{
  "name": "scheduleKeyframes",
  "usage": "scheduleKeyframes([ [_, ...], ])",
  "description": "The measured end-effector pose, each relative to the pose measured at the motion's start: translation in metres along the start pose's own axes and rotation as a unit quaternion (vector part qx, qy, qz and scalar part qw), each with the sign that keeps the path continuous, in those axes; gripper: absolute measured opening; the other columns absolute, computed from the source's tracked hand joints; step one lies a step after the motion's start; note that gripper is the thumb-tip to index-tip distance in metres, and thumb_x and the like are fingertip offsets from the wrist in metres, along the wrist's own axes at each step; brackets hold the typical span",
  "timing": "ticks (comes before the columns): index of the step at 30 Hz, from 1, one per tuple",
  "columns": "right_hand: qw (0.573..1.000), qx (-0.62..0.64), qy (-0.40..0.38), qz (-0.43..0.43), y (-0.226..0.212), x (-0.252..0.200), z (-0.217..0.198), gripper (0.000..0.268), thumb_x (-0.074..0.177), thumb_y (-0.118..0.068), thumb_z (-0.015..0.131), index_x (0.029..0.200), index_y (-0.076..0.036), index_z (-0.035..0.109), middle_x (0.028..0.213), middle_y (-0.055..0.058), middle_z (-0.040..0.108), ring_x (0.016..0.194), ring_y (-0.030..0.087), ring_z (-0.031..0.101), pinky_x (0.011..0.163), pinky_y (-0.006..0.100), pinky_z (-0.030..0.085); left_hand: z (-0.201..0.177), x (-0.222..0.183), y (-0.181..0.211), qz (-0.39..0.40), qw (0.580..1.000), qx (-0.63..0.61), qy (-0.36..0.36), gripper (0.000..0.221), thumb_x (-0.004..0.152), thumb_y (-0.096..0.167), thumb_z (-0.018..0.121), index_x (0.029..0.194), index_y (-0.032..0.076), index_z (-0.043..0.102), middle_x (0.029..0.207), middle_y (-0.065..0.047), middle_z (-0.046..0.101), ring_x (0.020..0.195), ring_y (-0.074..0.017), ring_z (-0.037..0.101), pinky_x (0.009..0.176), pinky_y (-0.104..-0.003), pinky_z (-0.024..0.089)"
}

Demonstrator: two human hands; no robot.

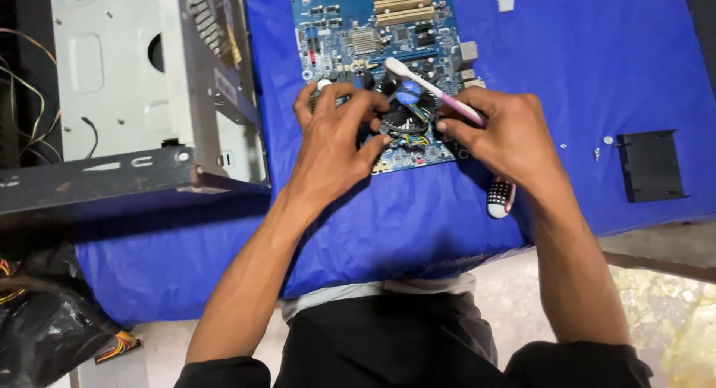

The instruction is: Cleaning dust from a computer motherboard and RAM sticks using a toothbrush, followed by re-installing the RAM modules.

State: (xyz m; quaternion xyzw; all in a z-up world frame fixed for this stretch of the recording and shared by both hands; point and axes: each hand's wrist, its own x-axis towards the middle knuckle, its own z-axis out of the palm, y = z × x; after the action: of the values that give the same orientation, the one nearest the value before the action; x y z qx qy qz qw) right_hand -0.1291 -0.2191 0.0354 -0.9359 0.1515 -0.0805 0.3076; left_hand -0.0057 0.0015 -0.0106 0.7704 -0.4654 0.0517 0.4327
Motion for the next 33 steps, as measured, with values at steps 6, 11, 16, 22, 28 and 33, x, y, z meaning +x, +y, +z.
scheduleKeyframes([
  [6, 0.997, -0.011, -0.023, -0.077, 0.017, 0.014, -0.006, 0.012, 0.083, -0.015, 0.086, 0.09, -0.012, 0.078, 0.067, 0.013, 0.069, 0.062, 0.031, 0.066, 0.06, 0.038, 0.048, 0.003, 0.0, -0.003, 0.026, 0.998, 0.049, 0.026, 0.028, 0.078, 0.018, 0.091, 0.093, 0.021, 0.067, 0.083, 0.002, 0.071, 0.116, -0.0256, 0.058, 0.114, -0.06, 0.018],
  [11, 0.992, 0.018, -0.044, -0.117, 0.012, 0.019, -0.016, 0.009, 0.083, -0.014, 0.084, 0.085, -0.011, 0.076, 0.066, 0.011, 0.068, 0.06, 0.028, 0.065, 0.058, 0.038, 0.047, -0.001, 0.002, 0.006, 0.015, 0.998, 0.061, 0.023, 0.025, 0.078, 0.015, 0.09, 0.093, 0.02, 0.071, 0.083, 0.001, 0.072, 0.114, -0.026, 0.058, 0.114, -0.06, 0.018],
  [16, 0.987, 0.047, -0.058, -0.139, 0.013, 0.016, -0.017, 0.005, 0.084, -0.007, 0.083, 0.084, -0.01, 0.078, 0.069, 0.01, 0.073, 0.061, 0.028, 0.067, 0.059, 0.036, 0.049, -0.002, 0.001, 0.013, 0.003, 0.997, 0.07, 0.016, 0.022, 0.079, 0.013, 0.09, 0.093, 0.018, 0.074, 0.082, -0.001, 0.073, 0.111, -0.0282, 0.059, 0.113, -0.062, 0.018],
  [22, 0.985, -0.022, -0.03, -0.168, 0.012, 0.001, -0.006, 0.006, 0.085, -0.006, 0.08, 0.089, -0.01, 0.077, 0.081, 0.011, 0.076, 0.076, 0.034, 0.073, 0.066, 0.042, 0.055, 0.004, -0.007, 0.011, 0.017, 0.995, 0.087, 0.035, 0.018, 0.083, 0.02, 0.088, 0.093, 0.02, 0.074, 0.083, -0.001, 0.072, 0.112, -0.0249, 0.059, 0.114, -0.058, 0.02],
  [28, 0.987, 0.011, 0.009, -0.162, 0.018, -0.001, -0.004, 0.01, 0.09, -0.009, 0.083, 0.097, -0.013, 0.078, 0.087, 0.007, 0.077, 0.081, 0.03, 0.074, 0.069, 0.037, 0.057, 0.003, -0.007, 0.016, -0.009, 0.996, 0.086, 0.031, 0.013, 0.088, 0.026, 0.084, 0.094, 0.021, 0.073, 0.084, 0.001, 0.073, 0.114, -0.0242, 0.059, 0.115, -0.059, 0.019],
  [33, 0.985, -0.023, 0.013, -0.169, 0.02, 0.0, 0.0, 0.01, 0.089, -0.01, 0.085, 0.096, -0.015, 0.079, 0.086, 0.005, 0.075, 0.08, 0.029, 0.073, 0.068, 0.037, 0.056, 0.004, -0.008, 0.012, -0.018, 0.99, 0.131, 0.043, 0.019, 0.083, 0.026, 0.089, 0.088, 0.018, 0.072, 0.083, -0.003, 0.068, 0.109, -0.0293, 0.058, 0.11, -0.062, 0.025],
])
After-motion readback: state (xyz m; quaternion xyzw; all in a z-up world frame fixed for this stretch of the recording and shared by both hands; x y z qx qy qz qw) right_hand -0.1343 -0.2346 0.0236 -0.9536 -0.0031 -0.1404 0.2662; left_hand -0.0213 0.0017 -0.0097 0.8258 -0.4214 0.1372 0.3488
